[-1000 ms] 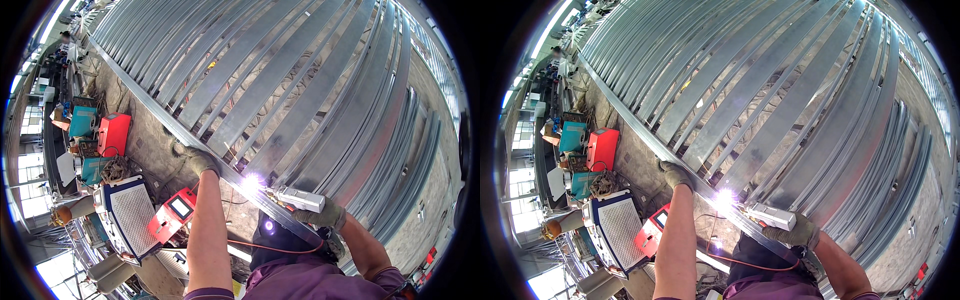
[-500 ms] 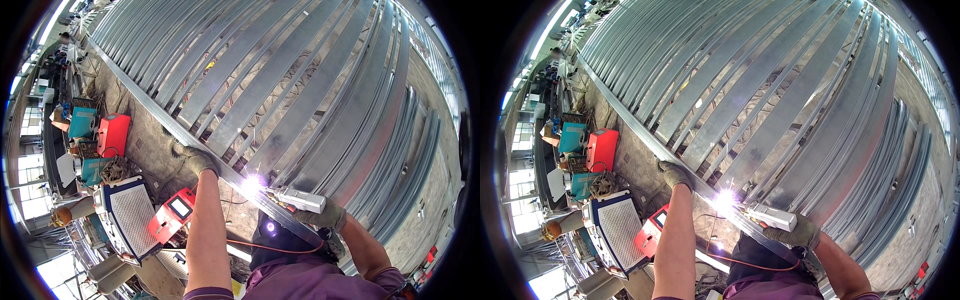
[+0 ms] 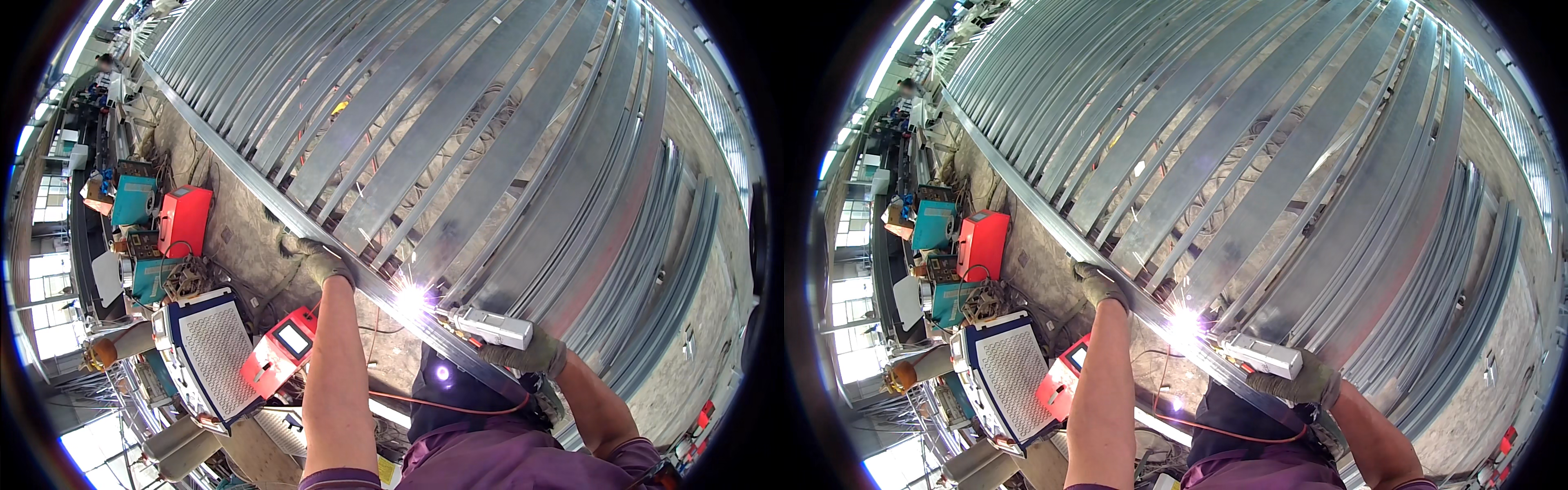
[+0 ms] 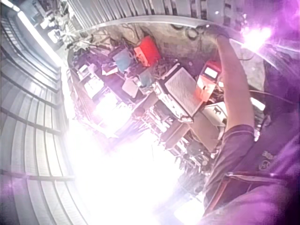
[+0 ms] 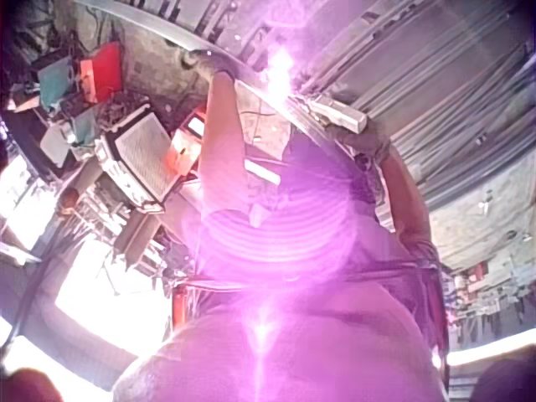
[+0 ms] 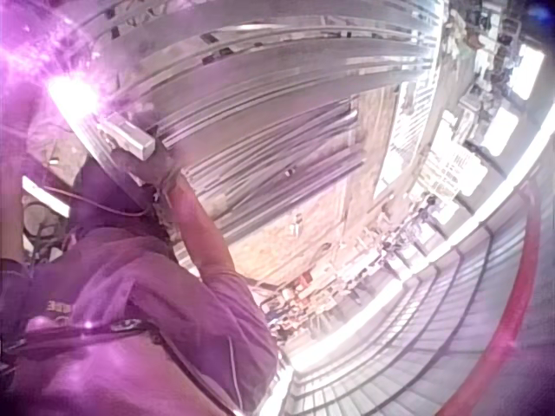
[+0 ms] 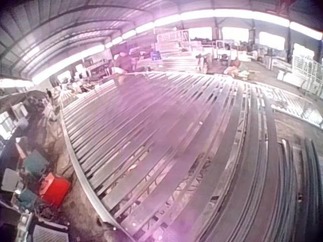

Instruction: The person welds a long metal bar to a curved metal frame using a handheld welding torch. The welder moves steadily along the seam, creating a continuous weld bead while sparks and smoke are produced.

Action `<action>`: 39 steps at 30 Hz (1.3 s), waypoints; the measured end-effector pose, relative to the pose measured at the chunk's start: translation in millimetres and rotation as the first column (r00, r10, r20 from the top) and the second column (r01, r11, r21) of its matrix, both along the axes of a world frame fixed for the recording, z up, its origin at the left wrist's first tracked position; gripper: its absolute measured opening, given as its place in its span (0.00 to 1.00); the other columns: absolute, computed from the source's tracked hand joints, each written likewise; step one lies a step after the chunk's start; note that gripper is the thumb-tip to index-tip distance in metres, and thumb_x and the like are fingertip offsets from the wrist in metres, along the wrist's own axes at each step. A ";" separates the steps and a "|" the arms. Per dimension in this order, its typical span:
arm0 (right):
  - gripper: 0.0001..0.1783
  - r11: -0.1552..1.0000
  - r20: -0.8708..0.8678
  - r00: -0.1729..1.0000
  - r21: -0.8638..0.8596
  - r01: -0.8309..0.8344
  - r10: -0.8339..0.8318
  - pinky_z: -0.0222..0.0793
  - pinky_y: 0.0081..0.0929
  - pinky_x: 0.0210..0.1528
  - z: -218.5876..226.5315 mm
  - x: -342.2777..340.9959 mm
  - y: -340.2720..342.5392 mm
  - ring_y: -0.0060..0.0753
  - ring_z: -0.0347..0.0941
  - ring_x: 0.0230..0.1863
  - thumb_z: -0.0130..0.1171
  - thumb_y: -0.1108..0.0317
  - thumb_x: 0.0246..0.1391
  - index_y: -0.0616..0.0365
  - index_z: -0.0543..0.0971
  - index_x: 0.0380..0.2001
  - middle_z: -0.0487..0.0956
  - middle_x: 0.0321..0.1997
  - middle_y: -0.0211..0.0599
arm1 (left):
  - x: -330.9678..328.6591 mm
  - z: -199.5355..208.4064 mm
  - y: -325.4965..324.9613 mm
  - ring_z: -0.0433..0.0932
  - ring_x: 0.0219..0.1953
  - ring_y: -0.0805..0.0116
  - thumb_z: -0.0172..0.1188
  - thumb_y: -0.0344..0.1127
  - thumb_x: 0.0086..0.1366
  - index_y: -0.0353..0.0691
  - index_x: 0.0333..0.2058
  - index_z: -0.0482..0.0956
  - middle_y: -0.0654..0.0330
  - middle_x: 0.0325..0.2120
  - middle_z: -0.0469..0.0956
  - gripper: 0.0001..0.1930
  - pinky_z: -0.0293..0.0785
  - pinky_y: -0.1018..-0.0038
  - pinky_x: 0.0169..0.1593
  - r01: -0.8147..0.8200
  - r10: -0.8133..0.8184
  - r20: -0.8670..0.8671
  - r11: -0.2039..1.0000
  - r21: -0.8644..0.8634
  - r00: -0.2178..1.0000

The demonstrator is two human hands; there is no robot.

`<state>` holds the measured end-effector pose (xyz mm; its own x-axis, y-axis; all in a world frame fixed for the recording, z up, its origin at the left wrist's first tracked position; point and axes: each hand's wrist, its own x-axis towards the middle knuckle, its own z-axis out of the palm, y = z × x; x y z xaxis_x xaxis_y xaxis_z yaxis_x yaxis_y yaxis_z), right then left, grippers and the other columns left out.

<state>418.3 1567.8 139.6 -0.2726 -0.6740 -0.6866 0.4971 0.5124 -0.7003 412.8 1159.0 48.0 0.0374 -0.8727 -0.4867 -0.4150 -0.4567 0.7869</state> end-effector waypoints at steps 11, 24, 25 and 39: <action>0.35 1.000 0.003 1.000 0.013 -0.002 0.002 0.78 0.29 0.61 -0.3 4.0 6.1 0.27 0.81 0.59 0.76 0.52 0.61 0.50 0.79 0.68 0.87 0.58 0.36 | 6.8 -7.7 -6.9 0.84 0.57 0.49 0.38 0.78 0.75 0.30 0.62 0.81 0.45 0.56 0.85 0.50 0.78 0.61 0.62 0.042 -0.038 0.103 0.998 -0.036 0.994; 0.32 0.991 -0.026 0.996 0.102 0.089 -0.087 0.79 0.29 0.58 19.1 21.6 7.0 0.26 0.82 0.53 0.76 0.54 0.61 0.55 0.81 0.64 0.88 0.53 0.35 | 0.3 5.2 -2.3 0.80 0.60 0.52 0.39 0.68 0.78 0.37 0.66 0.76 0.49 0.61 0.79 0.41 0.76 0.59 0.62 -0.007 0.008 -0.006 0.998 0.057 1.000; 0.31 0.987 -0.047 0.990 0.086 0.138 -0.134 0.79 0.29 0.57 17.4 27.0 11.5 0.24 0.82 0.52 0.77 0.55 0.61 0.56 0.81 0.63 0.88 0.52 0.34 | 2.4 2.9 -2.8 0.80 0.61 0.53 0.40 0.67 0.78 0.37 0.67 0.75 0.50 0.62 0.78 0.39 0.76 0.58 0.62 0.010 -0.010 -0.012 0.998 0.057 1.000; 0.28 0.935 -0.488 0.804 -0.084 0.345 -0.340 0.78 0.26 0.55 54.4 45.0 74.0 0.23 0.80 0.51 0.73 0.69 0.64 0.59 0.79 0.65 0.86 0.52 0.32 | 47.9 -79.0 9.2 0.85 0.52 0.54 0.43 0.65 0.80 0.35 0.66 0.78 0.48 0.55 0.85 0.38 0.81 0.62 0.56 0.200 -0.221 -0.199 0.973 -0.118 0.955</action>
